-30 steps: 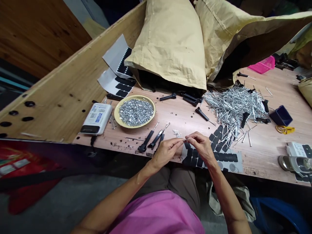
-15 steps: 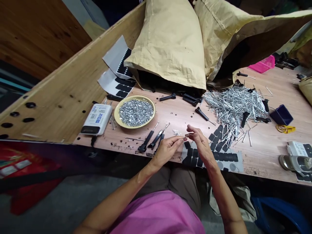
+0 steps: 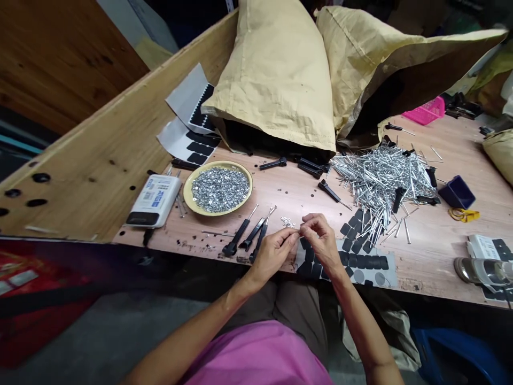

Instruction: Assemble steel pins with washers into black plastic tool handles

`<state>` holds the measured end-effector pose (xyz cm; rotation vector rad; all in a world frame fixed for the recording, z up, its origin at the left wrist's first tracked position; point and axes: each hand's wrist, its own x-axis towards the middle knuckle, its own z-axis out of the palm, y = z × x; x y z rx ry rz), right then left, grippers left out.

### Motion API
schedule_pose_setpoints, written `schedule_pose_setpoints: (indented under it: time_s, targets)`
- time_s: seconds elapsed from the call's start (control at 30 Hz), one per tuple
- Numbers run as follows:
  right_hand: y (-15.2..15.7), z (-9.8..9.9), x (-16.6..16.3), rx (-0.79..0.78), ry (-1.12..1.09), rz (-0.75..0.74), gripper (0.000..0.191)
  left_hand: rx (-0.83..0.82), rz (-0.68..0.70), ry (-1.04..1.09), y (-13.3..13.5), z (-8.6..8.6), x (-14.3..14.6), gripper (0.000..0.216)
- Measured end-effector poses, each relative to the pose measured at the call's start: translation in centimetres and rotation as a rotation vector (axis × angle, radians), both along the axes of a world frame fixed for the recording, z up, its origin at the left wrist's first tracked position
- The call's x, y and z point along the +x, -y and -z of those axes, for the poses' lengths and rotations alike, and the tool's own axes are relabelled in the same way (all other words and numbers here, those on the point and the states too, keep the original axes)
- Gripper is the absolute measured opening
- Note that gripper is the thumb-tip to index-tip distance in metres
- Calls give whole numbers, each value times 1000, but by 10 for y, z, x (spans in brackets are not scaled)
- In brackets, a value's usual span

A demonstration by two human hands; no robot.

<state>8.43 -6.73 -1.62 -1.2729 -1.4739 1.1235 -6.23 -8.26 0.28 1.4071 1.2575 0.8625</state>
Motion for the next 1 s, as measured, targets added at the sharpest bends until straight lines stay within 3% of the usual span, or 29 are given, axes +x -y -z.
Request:
schedule_pose_setpoints:
  time_s: [0.1,0.23,0.33,0.43,0.5,0.6,0.73,0.83,0.93,1.0]
  targets:
    - [-17,6,13,-9,144,51,33,30,-59,-165,-8,7,-7,31]
    - [-54,17,51,-7,632,460,26,139,-228,-627,-33,24,-21,23]
    - [-74,26,74,-35,785,571,29,122,-228,-884,-52,35,-28,27]
    - [-78,29,85,-30,914,498,34,130,-228,-996,-59,38,-31,29]
    - [-70,27,85,44,1048,449,34,220,-249,-1013,-53,34,-30,27]
    - [-47,16,74,263,1139,324,34,485,-223,-969,-30,21,-18,34]
    - [-9,-4,44,625,1093,-52,30,812,-33,-879,8,8,9,37]
    - [6,-11,29,724,967,-182,24,715,67,-861,19,8,16,42]
    - [2,-2,25,595,758,-203,23,435,112,-758,18,11,4,39]
    - [-9,11,23,463,674,-175,27,226,77,-553,17,14,-7,34]
